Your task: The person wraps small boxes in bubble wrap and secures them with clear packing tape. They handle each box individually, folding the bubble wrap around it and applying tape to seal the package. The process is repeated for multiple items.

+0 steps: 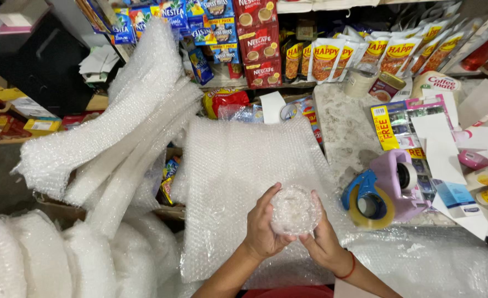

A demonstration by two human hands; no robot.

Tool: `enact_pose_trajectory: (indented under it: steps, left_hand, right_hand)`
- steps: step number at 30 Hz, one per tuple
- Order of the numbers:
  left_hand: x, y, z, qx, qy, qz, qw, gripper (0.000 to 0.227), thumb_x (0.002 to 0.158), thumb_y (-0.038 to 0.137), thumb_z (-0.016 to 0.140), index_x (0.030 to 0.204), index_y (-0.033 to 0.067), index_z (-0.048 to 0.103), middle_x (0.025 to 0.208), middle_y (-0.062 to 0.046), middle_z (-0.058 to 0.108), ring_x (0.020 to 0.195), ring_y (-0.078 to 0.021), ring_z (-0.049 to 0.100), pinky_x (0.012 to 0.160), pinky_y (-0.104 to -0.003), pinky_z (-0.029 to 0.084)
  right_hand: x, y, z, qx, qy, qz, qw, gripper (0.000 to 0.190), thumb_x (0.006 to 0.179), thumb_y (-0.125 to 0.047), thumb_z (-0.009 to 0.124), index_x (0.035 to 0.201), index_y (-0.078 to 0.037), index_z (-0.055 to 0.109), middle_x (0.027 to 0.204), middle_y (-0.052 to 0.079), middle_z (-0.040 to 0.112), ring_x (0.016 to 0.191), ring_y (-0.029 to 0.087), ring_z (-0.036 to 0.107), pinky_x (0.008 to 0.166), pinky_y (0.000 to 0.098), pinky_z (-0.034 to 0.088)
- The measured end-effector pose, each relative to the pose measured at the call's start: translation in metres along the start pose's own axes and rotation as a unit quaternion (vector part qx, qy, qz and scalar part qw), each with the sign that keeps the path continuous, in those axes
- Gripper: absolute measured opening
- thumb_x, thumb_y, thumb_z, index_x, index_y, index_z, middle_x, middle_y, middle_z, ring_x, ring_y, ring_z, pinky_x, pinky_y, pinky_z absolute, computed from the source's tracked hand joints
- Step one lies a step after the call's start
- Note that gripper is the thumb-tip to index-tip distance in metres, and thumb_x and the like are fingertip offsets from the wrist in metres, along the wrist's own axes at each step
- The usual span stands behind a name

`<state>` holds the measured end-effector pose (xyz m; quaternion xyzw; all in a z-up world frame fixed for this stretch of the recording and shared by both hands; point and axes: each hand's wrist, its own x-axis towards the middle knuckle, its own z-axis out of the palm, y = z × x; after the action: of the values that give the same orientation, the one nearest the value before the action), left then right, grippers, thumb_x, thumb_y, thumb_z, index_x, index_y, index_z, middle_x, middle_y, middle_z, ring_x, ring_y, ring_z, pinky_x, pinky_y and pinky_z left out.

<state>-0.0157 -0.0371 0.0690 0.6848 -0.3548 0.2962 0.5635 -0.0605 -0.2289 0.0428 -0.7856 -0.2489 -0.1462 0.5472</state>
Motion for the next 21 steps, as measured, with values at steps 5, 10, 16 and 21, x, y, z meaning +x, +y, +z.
enact_pose_trajectory:
  steps: [5, 10, 16, 21]
  left_hand:
    - [0.01, 0.004, -0.007, 0.045, -0.038, 0.048, 0.997, 0.058, 0.106, 0.063, 0.045, 0.155, 0.0327, 0.038, 0.154, -0.03, 0.051, 0.135, -0.0368, 0.067, 0.101, -0.043, 0.064]
    - [0.012, 0.006, -0.008, -0.013, -0.031, 0.028, 0.999, 0.046, 0.103, 0.055, 0.064, 0.136, 0.0233, 0.062, 0.145, -0.024, 0.059, 0.128, -0.037, 0.07, 0.102, -0.046, 0.065]
    - [0.01, 0.009, 0.007, -0.101, 0.03, 0.035, 0.994, 0.062, 0.1, 0.052, 0.068, 0.15, 0.0234, 0.045, 0.15, -0.028, 0.047, 0.129, -0.0388, 0.059, 0.105, -0.048, 0.058]
    - [-0.01, 0.003, 0.005, 0.04, 0.003, 0.049, 0.998, 0.078, 0.104, 0.061, 0.055, 0.167, 0.0313, 0.019, 0.159, -0.027, 0.043, 0.134, -0.04, 0.063, 0.109, -0.048, 0.058]
  right_hand:
    - [-0.008, 0.022, 0.005, 0.034, 0.03, -0.029, 0.999, 0.075, 0.109, -0.033, 0.057, 0.162, 0.003, 0.017, 0.158, 0.02, 0.043, 0.143, 0.03, 0.046, 0.122, 0.0415, 0.032]
    - [0.003, 0.008, -0.013, 0.043, 0.034, -0.005, 0.998, 0.047, 0.101, -0.036, 0.061, 0.135, -0.005, 0.07, 0.144, 0.015, 0.065, 0.141, 0.029, 0.057, 0.117, 0.0424, 0.044]
    - [0.009, -0.013, 0.004, 0.165, 0.093, -0.028, 0.982, 0.051, 0.105, -0.04, 0.064, 0.139, -0.002, 0.06, 0.154, 0.022, 0.047, 0.142, 0.032, 0.049, 0.117, 0.0447, 0.042]
    - [-0.001, -0.013, 0.02, 0.114, 0.157, 0.0, 0.981, 0.066, 0.104, -0.047, 0.055, 0.152, -0.005, 0.04, 0.155, 0.024, 0.045, 0.144, 0.034, 0.045, 0.119, 0.0457, 0.037]
